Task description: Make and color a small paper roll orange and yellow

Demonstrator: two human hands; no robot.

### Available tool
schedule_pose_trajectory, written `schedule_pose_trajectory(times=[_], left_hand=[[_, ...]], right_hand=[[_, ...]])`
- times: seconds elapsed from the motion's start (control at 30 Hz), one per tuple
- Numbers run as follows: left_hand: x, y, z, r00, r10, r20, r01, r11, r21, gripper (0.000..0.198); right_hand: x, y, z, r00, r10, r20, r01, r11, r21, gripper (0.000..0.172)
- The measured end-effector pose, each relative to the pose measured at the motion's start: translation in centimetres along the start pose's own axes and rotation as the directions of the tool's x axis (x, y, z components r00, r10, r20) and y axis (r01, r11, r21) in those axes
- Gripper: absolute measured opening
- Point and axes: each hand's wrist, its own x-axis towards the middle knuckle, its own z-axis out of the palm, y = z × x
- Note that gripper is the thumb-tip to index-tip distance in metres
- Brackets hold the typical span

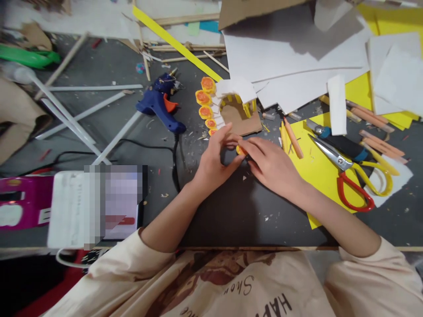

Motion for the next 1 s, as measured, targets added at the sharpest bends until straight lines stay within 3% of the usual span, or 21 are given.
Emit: schedule_pose_trajectory(times=[0.23,0.33,0.4,0.5,0.57,0.63,0.73,0.87,1.0], left_hand=[[0.4,0.9,-0.4,1.0,0.009,-0.004,-0.009,0.997,0.072,0.059],[0.8,1.9,-1.3,0.999,-0.048,-0.012,0.049,0.997,0.067,0.054],[1.1,2.1,-2.2,0.989,-0.119,-0.084,0.12,0.993,0.017,0.049],[1.4,0.9,-2.9,0.904,-0.309,-0.295,0.265,0.948,-0.178,0.044],[1.5,-0.6,-2.7,0.847,-0.408,-0.342,0.293,0.894,-0.34,0.047],[1.6,-1.9,-2.0,0.81,-0.504,-0.3,0.337,0.819,-0.465,0.053],[2.0,-2.2,-1.2,0.794,-0.569,-0.212,0.363,0.724,-0.586,0.057],[1.8,0.7,-1.4,0.785,-0.605,-0.133,0.388,0.648,-0.655,0.052],[-0.1,4.1,-1.8,0.785,-0.614,-0.083,0.412,0.618,-0.67,0.055]], right_hand=[[0.8,0.0,1.1,0.996,0.055,-0.07,-0.047,0.993,0.11,0.028],[0.9,0.2,1.3,0.994,0.067,-0.082,-0.056,0.99,0.13,0.029],[1.0,0.4,1.3,0.99,0.101,-0.096,-0.085,0.983,0.16,0.026],[1.4,1.3,1.2,0.97,0.179,-0.167,-0.137,0.962,0.235,0.018],[2.0,2.5,1.2,0.936,0.247,-0.25,-0.166,0.938,0.305,0.018],[2.9,4.0,1.3,0.905,0.302,-0.301,-0.166,0.9,0.403,0.024],[4.5,5.8,1.7,0.909,0.328,-0.257,-0.149,0.831,0.536,0.031],[4.9,5.0,1.2,0.926,0.35,-0.142,-0.158,0.702,0.694,0.03],[1.6,1.6,-0.9,0.921,0.375,-0.107,-0.195,0.68,0.707,0.024]])
